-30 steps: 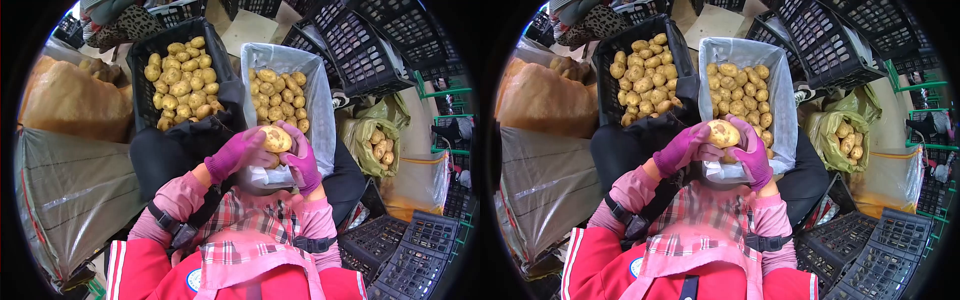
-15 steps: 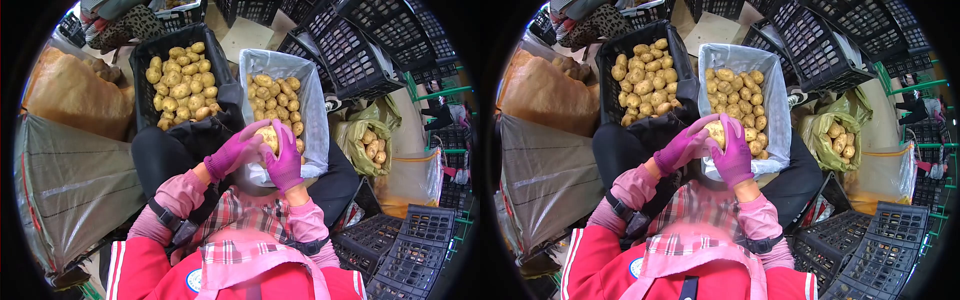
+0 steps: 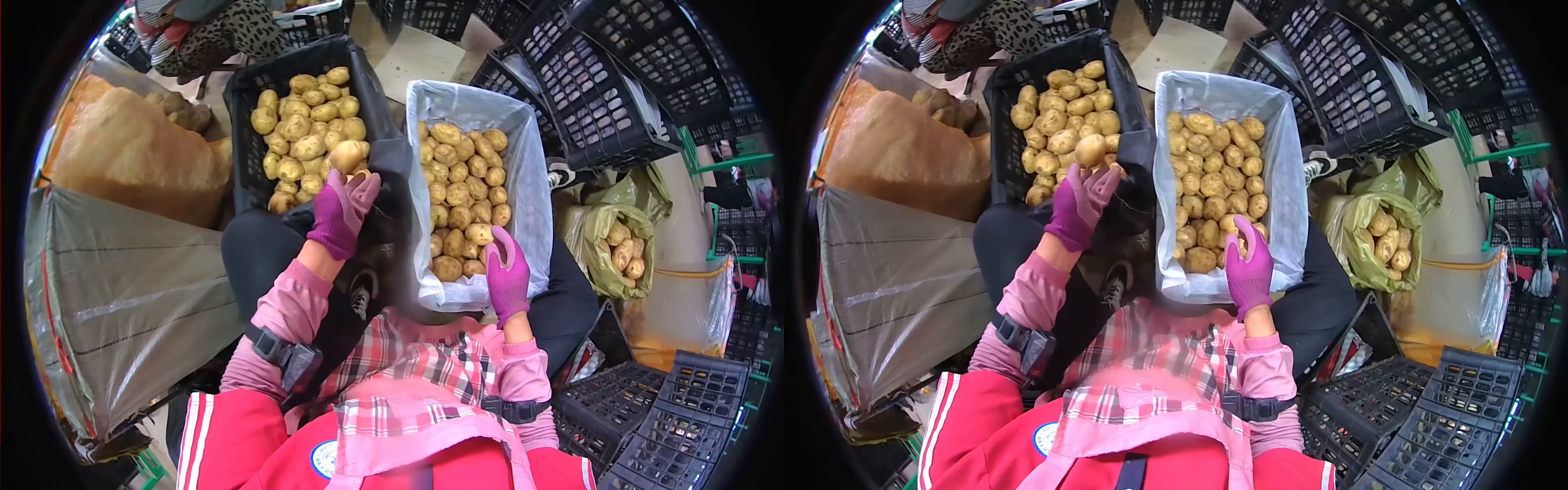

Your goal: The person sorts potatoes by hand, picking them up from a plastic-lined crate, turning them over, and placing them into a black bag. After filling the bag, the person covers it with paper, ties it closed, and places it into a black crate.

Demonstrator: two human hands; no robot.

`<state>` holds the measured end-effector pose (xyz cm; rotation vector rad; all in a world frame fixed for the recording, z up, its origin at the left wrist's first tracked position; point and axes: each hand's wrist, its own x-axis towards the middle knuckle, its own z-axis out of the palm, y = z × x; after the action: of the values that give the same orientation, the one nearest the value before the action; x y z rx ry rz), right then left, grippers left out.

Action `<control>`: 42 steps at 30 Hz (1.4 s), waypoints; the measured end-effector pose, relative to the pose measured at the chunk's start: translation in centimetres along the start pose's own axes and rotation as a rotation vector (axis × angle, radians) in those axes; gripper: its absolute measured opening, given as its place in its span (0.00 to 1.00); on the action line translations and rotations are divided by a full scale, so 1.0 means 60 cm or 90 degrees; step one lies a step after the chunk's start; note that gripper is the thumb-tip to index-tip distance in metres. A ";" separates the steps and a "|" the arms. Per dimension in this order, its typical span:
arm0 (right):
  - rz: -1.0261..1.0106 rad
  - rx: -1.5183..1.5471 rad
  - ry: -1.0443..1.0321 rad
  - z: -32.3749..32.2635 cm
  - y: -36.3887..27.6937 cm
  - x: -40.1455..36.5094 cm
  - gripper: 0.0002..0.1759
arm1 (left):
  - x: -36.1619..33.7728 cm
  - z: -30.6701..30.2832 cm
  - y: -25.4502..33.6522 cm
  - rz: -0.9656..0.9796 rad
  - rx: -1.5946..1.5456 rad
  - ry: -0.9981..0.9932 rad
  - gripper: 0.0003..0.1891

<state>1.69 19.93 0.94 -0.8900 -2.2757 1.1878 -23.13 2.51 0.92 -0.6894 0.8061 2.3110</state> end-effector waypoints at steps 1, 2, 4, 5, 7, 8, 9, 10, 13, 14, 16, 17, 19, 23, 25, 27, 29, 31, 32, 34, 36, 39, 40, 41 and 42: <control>0.025 0.032 -0.001 -0.008 0.007 0.005 0.20 | -0.008 0.007 -0.009 -0.018 0.071 -0.050 0.22; 0.062 0.001 -0.024 -0.012 0.027 0.011 0.20 | -0.023 0.007 -0.021 -0.036 0.143 -0.099 0.22; 0.136 -0.062 -0.072 -0.007 0.080 0.029 0.22 | -0.045 0.002 -0.044 -0.081 0.265 -0.176 0.23; 0.117 -0.108 -0.095 0.001 0.101 0.042 0.23 | -0.054 -0.003 -0.057 -0.109 0.312 -0.201 0.23; 0.111 -0.205 -0.157 0.022 0.130 0.078 0.28 | -0.070 -0.008 -0.080 -0.180 0.389 -0.209 0.23; 0.102 -0.281 -0.178 0.032 0.146 0.098 0.31 | -0.077 -0.004 -0.087 -0.203 0.414 -0.227 0.23; 0.142 -0.346 -0.209 0.039 0.161 0.120 0.32 | -0.082 0.002 -0.092 -0.224 0.439 -0.243 0.23; 0.177 -0.408 -0.243 0.050 0.173 0.145 0.34 | -0.083 0.005 -0.097 -0.240 0.465 -0.257 0.23; 0.231 -0.595 -0.421 0.083 0.191 0.184 0.38 | -0.070 0.010 -0.106 -0.256 0.507 -0.272 0.24; 0.218 -0.646 -0.462 0.089 0.199 0.179 0.39 | -0.067 0.012 -0.108 -0.275 0.516 -0.260 0.24; 0.168 -0.676 -0.452 0.097 0.220 0.178 0.41 | -0.062 0.018 -0.105 -0.283 0.521 -0.271 0.23; 0.164 -0.660 -0.444 0.094 0.230 0.180 0.42 | -0.056 0.020 -0.107 -0.286 0.530 -0.261 0.23; 0.212 -0.545 -0.470 0.083 0.223 0.194 0.42 | -0.054 0.027 -0.109 -0.280 0.547 -0.252 0.22; 0.249 -0.014 -0.410 0.049 0.131 0.167 0.42 | -0.045 0.006 -0.119 -0.194 0.672 -0.321 0.23; 0.159 0.147 -0.332 0.037 0.061 0.135 0.42 | -0.044 -0.016 -0.121 -0.128 0.692 -0.462 0.25; 0.012 0.049 -0.235 0.032 -0.035 0.099 0.45 | -0.066 0.013 -0.105 -0.286 0.567 -0.435 0.26; -0.039 0.027 -0.204 0.030 -0.084 0.075 0.47 | -0.076 0.017 -0.112 -0.388 0.363 -0.382 0.29; 0.018 0.211 -0.179 0.032 -0.103 0.059 0.47 | -0.072 0.016 -0.101 -0.103 0.561 -0.509 0.30; 0.076 0.320 -0.168 0.035 -0.111 0.050 0.47 | -0.079 0.012 -0.099 -0.147 0.448 -0.503 0.30; 0.122 0.405 -0.162 0.034 -0.127 0.038 0.46 | -0.098 0.023 -0.083 0.006 0.529 -0.554 0.30; 0.100 0.351 -0.170 0.025 -0.147 0.033 0.45 | -0.099 0.025 -0.077 0.201 0.717 -0.600 0.30; 0.039 0.369 -0.126 0.029 -0.146 0.016 0.40 | -0.131 0.041 -0.056 -0.277 0.350 -0.487 0.32; -0.001 0.298 -0.108 0.028 -0.145 0.013 0.37 | -0.135 0.039 -0.054 -0.268 0.352 -0.492 0.32; -0.041 0.227 -0.088 0.024 -0.143 0.011 0.35 | -0.137 0.037 -0.051 -0.261 0.355 -0.498 0.31; -0.081 0.155 -0.068 0.019 -0.140 0.009 0.32 | -0.139 0.036 -0.050 -0.254 0.358 -0.504 0.31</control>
<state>-2.31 16.07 7.36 -0.5964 -2.1705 1.4462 -15.93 2.92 6.54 0.2908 0.7735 1.6476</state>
